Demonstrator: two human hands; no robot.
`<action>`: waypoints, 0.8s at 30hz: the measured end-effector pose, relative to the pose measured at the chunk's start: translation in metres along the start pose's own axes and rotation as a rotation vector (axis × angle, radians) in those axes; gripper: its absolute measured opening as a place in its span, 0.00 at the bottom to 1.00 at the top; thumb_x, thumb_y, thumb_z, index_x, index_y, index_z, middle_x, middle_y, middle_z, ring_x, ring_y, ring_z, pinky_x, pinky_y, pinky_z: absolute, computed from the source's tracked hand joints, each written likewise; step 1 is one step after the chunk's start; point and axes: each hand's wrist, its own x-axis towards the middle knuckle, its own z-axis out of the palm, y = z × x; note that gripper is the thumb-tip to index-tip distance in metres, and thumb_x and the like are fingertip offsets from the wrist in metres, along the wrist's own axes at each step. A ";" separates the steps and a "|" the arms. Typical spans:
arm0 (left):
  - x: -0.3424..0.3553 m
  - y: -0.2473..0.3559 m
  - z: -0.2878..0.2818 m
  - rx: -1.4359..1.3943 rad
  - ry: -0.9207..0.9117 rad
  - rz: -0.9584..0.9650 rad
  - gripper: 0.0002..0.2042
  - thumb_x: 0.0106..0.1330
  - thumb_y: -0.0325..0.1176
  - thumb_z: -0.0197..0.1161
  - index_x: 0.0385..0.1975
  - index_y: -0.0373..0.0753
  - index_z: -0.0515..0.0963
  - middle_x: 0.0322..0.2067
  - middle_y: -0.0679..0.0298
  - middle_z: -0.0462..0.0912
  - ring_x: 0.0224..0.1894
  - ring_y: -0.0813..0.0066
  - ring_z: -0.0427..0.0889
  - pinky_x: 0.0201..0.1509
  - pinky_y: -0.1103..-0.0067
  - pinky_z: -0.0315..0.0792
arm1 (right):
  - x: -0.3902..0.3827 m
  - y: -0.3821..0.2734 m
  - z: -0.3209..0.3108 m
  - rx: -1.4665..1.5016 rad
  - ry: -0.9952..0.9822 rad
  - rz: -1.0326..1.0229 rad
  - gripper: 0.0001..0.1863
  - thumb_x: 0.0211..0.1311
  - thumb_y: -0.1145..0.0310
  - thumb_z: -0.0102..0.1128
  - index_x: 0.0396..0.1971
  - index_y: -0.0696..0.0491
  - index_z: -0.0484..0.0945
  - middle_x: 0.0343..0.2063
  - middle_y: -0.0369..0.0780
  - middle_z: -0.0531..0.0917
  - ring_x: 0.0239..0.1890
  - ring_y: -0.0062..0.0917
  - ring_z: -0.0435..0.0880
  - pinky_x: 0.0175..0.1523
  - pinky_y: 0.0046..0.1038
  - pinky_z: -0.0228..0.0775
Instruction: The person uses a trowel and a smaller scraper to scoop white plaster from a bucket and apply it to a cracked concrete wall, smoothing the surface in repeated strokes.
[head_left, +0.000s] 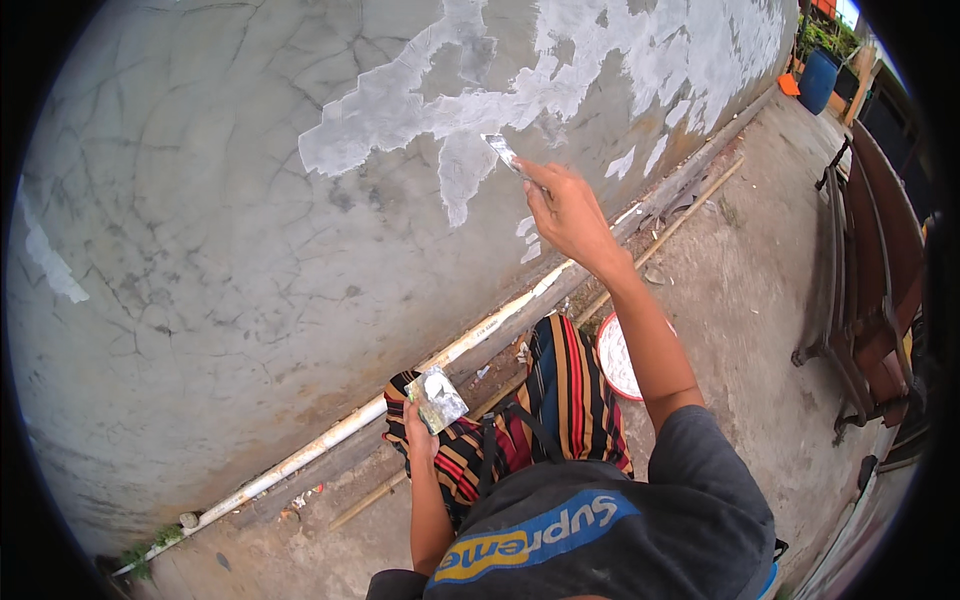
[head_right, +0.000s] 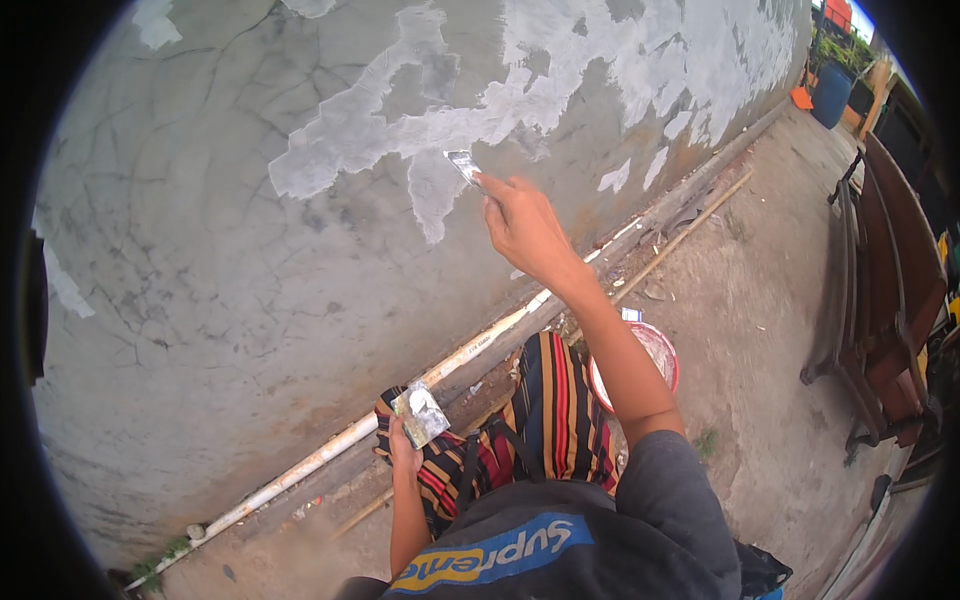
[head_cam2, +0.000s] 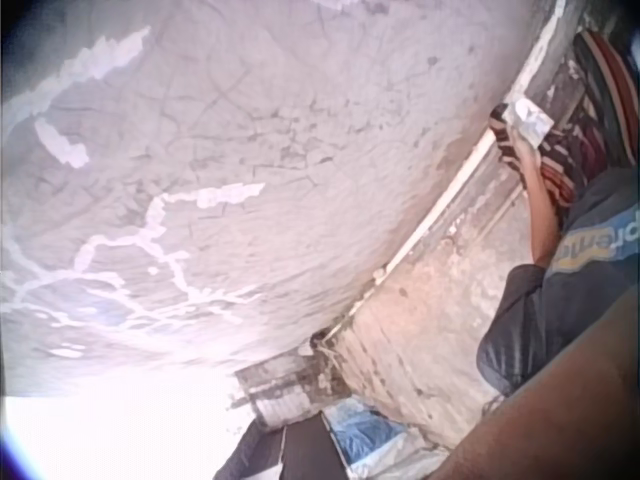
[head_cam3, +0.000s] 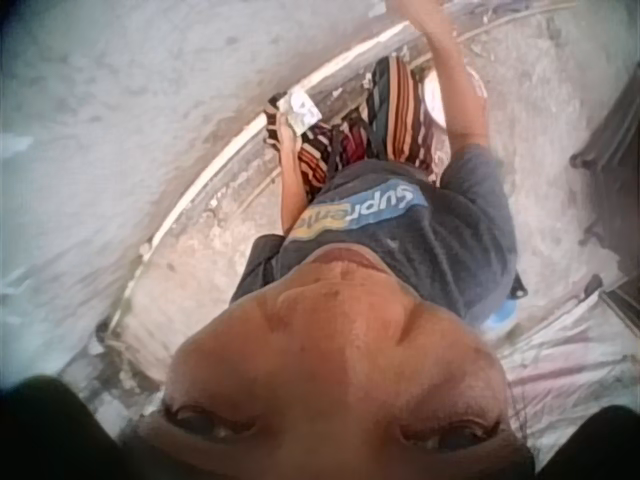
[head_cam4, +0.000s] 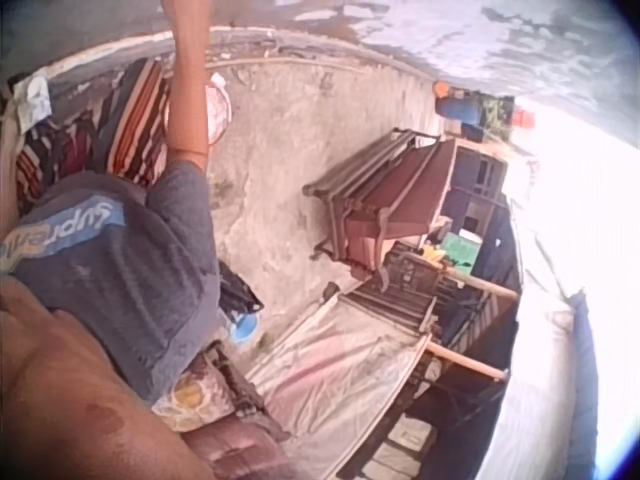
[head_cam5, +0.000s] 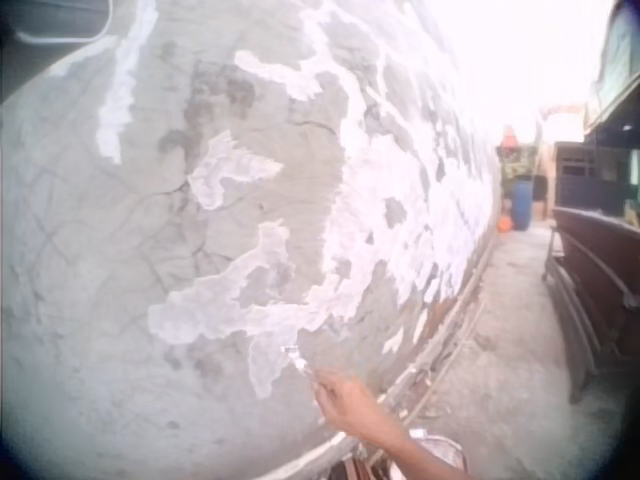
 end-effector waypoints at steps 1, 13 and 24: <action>-0.002 0.002 0.000 0.017 0.006 0.001 0.20 0.74 0.36 0.45 0.63 0.38 0.63 0.55 0.60 0.75 0.55 0.67 0.79 0.55 0.69 0.77 | -0.014 -0.003 -0.001 0.052 -0.027 0.033 0.19 0.67 0.74 0.52 0.57 0.57 0.76 0.27 0.47 0.77 0.25 0.33 0.73 0.37 0.34 0.69; -0.042 0.063 0.098 -0.047 -0.032 -0.119 0.13 0.71 0.32 0.53 0.52 0.36 0.73 0.44 0.63 0.81 0.44 0.72 0.83 0.49 0.73 0.78 | -0.185 0.006 0.053 0.477 -0.488 0.103 0.24 0.65 0.80 0.54 0.61 0.51 0.74 0.28 0.44 0.75 0.27 0.31 0.74 0.33 0.28 0.67; -0.063 0.104 0.145 -0.102 -0.105 -0.091 0.11 0.70 0.34 0.55 0.47 0.36 0.73 0.39 0.61 0.82 0.37 0.69 0.84 0.39 0.69 0.82 | -0.184 -0.006 0.049 0.284 -0.347 -0.177 0.37 0.46 0.88 0.56 0.60 0.45 0.76 0.38 0.42 0.77 0.33 0.34 0.80 0.36 0.32 0.73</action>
